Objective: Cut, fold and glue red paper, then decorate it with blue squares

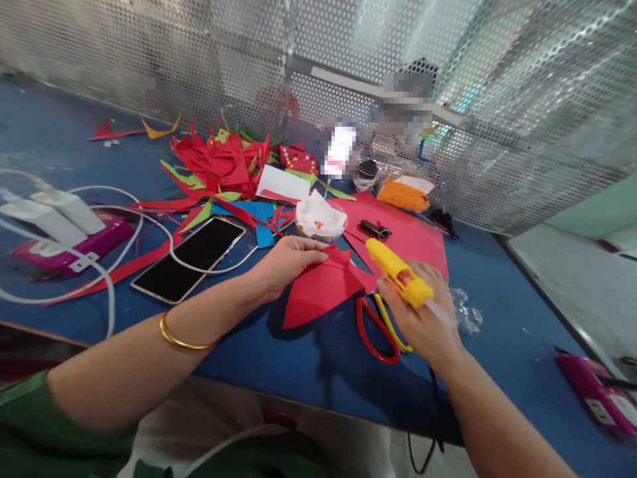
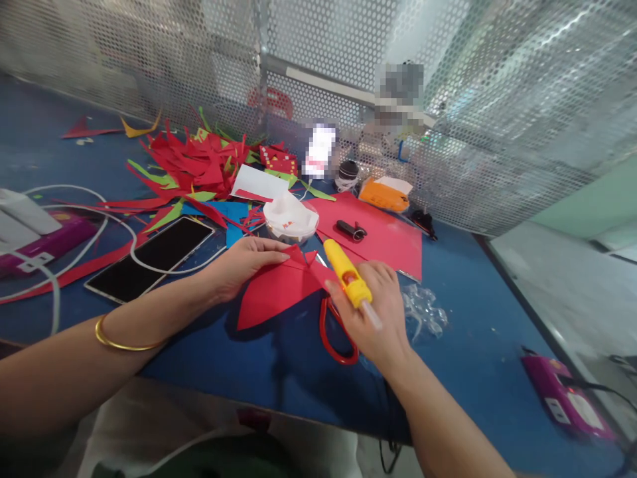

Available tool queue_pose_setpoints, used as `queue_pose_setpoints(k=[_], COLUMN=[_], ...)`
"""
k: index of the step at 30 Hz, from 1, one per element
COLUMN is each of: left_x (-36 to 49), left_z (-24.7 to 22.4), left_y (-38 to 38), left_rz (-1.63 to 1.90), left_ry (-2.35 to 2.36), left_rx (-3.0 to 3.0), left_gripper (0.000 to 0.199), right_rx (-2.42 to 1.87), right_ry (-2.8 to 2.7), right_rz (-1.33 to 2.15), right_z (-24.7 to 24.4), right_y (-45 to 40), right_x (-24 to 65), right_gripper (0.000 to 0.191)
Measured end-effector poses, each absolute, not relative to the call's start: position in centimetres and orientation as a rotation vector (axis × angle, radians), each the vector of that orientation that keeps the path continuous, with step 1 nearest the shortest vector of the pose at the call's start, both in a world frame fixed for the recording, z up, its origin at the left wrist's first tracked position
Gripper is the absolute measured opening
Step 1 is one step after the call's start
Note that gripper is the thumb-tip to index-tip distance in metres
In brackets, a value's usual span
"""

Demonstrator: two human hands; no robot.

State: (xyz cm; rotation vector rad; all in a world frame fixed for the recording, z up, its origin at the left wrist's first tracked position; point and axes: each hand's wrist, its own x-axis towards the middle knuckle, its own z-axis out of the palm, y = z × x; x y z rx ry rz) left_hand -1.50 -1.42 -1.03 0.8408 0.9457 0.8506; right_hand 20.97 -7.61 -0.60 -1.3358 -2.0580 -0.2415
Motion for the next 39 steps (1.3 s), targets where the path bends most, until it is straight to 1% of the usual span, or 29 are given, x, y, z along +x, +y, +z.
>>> queue_pose_setpoints(k=[2, 4, 6, 9, 13, 17, 20, 23, 25, 28, 29, 30, 32, 33, 35, 36, 37, 39], left_x=[-1.5, -1.4, -1.4, -1.4, -1.6, -1.7, -1.7, -1.7, -1.8, -1.8, -1.9, -1.9, -1.9, -1.9, -1.9, -2.0, -2.0, -2.0], left_z=[-0.8, -0.6, -0.4, -0.2, -0.3, -0.3, -0.2, -0.1, -0.2, -0.2, -0.2, -0.1, 0.0, 0.1, 0.2, 0.2, 0.2, 0.2], left_y=[-1.5, -1.6, -1.6, -1.6, -1.5, -1.6, -1.7, -1.7, -1.7, -1.8, -1.9, -1.9, -1.9, -1.9, -1.9, -1.8, -1.8, -1.7], left_rz=[0.856, 0.860, 0.866, 0.889, 0.903, 0.898, 0.896, 0.893, 0.887, 0.874, 0.874, 0.879, 0.922, 0.964, 1.071, 1.120, 1.158, 1.185], left_ry=[0.957, 0.965, 0.971, 0.982, 0.928, 0.908, 0.924, 0.907, 0.895, 0.873, 0.856, 0.836, 0.795, 0.782, 0.761, 0.748, 0.734, 0.717], left_rx=[0.847, 0.852, 0.854, 0.852, 0.894, 0.911, 0.888, 0.886, 0.896, 0.892, 0.890, 0.892, 0.907, 0.913, 0.918, 0.917, 0.915, 0.912], left_gripper=[0.018, 0.019, 0.019, 0.017, 0.018, 0.019, 0.019, 0.021, 0.023, 0.024, 0.025, 0.025, 0.026, 0.026, 0.024, 0.023, 0.023, 0.021], right_rx=[-1.466, -1.640, -1.844, -2.083, -2.356, -2.509, -2.548, -2.490, -2.346, -1.998, -1.915, -1.856, -1.716, -1.621, -1.457, -1.413, -1.369, -1.275], right_ry=[-1.998, -1.955, -1.929, -1.957, -1.968, -1.966, -1.969, -1.991, -1.992, -1.894, -1.844, -1.781, -1.651, -1.616, -1.415, -1.269, -1.123, -0.840], right_rz=[-0.170, -0.077, -0.075, -0.286, -0.644, -0.751, -0.707, -0.668, -0.698, -0.659, -0.534, -0.335, 0.207, 0.541, 1.123, 1.329, 1.497, 1.684], right_z=[0.0, 0.8, 1.6, 2.2, 1.3, 0.0, -0.9, -1.9, -1.9, -0.5, 0.3, 1.0, 2.0, 2.2, 2.0, 1.8, 1.4, 0.8], right_y=[-7.1, -6.8, -7.1, -8.2, -9.9, -10.6, -10.6, -10.7, -11.0, -11.6, -11.7, -11.7, -11.4, -11.0, -9.8, -9.1, -8.4, -7.2], right_x=[22.0, 23.4, 25.3, 28.0, 30.0, 30.3, 30.6, 31.7, 32.2, 30.7, 29.5, 27.9, 24.4, 22.6, 19.6, 18.5, 17.6, 16.5], right_gripper=[0.023, 0.021, 0.018, 0.025, 0.037, 0.038, 0.036, 0.034, 0.033, 0.042, 0.043, 0.042, 0.041, 0.046, 0.063, 0.068, 0.069, 0.063])
